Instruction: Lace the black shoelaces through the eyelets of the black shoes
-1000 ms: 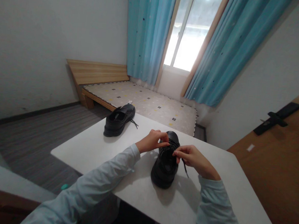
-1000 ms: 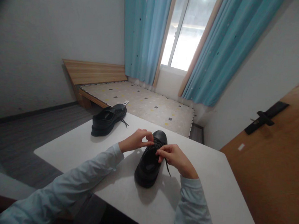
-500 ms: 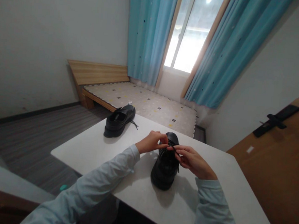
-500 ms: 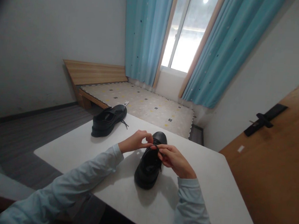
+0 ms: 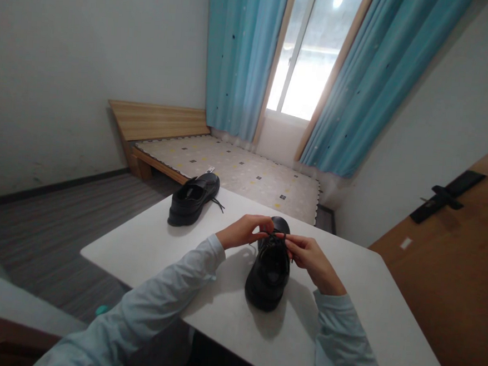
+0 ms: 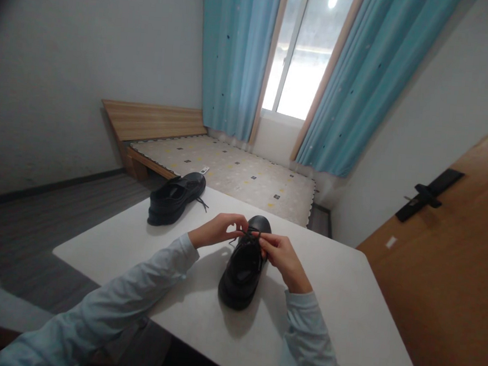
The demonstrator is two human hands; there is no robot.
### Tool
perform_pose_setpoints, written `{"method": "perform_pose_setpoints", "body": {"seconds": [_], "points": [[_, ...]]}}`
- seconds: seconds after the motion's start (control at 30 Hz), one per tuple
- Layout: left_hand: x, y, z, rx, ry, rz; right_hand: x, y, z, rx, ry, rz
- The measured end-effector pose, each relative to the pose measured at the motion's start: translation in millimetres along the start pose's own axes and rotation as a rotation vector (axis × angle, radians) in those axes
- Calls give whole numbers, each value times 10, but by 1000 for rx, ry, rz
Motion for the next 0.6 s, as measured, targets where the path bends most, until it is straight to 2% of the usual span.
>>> {"method": "perform_pose_setpoints", "body": {"seconds": [0.1,0.3,0.43,0.6], "points": [[10,-8,-4,30,180,79,-3,12,-5,-40,-37,-10],[40,-36,-6,-24,558,212,-10,34,-6,-69,-26,-11],[43,-55,7,-57,675,261,-17,35,-2,-72,-5,-1],[-17,-65,75,-141,689,197,3,25,23,-85,-1,-11]]}}
Point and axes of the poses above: each hand's wrist, its own y-axis towards the middle knuckle, its own z-axis out of the palm, x = y × z, the point moved 1 cm from there along y, towards the middle knuckle, and after that the axes turned 5 degrees about -y, right-handed, at the moved point
